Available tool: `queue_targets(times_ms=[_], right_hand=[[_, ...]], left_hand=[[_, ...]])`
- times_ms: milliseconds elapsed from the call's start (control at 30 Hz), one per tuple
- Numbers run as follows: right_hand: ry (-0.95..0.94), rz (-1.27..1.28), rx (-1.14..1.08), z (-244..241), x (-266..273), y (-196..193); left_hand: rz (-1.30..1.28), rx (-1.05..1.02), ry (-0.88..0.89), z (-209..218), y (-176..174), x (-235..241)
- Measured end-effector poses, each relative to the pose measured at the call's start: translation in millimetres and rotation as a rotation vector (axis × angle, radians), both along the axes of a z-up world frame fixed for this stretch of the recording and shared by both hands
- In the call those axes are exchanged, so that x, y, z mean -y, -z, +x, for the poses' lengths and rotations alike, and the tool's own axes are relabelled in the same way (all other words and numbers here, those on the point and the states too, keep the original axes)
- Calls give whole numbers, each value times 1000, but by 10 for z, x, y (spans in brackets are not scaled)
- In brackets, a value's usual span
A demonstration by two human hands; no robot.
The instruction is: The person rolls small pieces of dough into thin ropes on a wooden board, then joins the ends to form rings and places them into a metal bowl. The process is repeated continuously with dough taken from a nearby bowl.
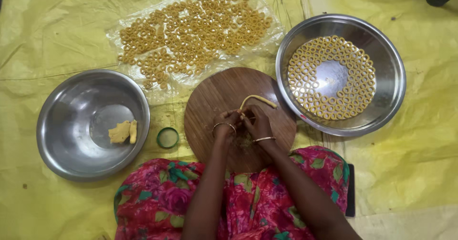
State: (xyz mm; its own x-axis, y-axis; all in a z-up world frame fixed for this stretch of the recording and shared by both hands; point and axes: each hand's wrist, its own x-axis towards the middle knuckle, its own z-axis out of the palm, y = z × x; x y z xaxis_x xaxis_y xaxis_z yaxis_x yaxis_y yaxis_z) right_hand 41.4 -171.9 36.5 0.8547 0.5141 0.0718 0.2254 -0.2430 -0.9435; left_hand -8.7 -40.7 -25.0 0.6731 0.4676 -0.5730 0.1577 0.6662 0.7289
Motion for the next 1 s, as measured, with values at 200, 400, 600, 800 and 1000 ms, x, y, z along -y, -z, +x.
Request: queue_targets(times_ms=[200, 400, 600, 800, 1000], right_hand=[[-3, 19, 15, 63, 40, 129], [-76, 220, -338, 120, 94, 465], [66, 307, -745, 199, 179, 442], [-24, 266, -501, 334, 55, 291], [-51, 292, -465, 403, -4, 403]], left_hand=[[52, -57, 31, 18, -57, -41], [18, -51, 53, 205, 156, -31], [-83, -73, 36, 217, 167, -30], [-4, -44, 17, 230, 58, -47], [85, -40, 18, 249, 75, -119]])
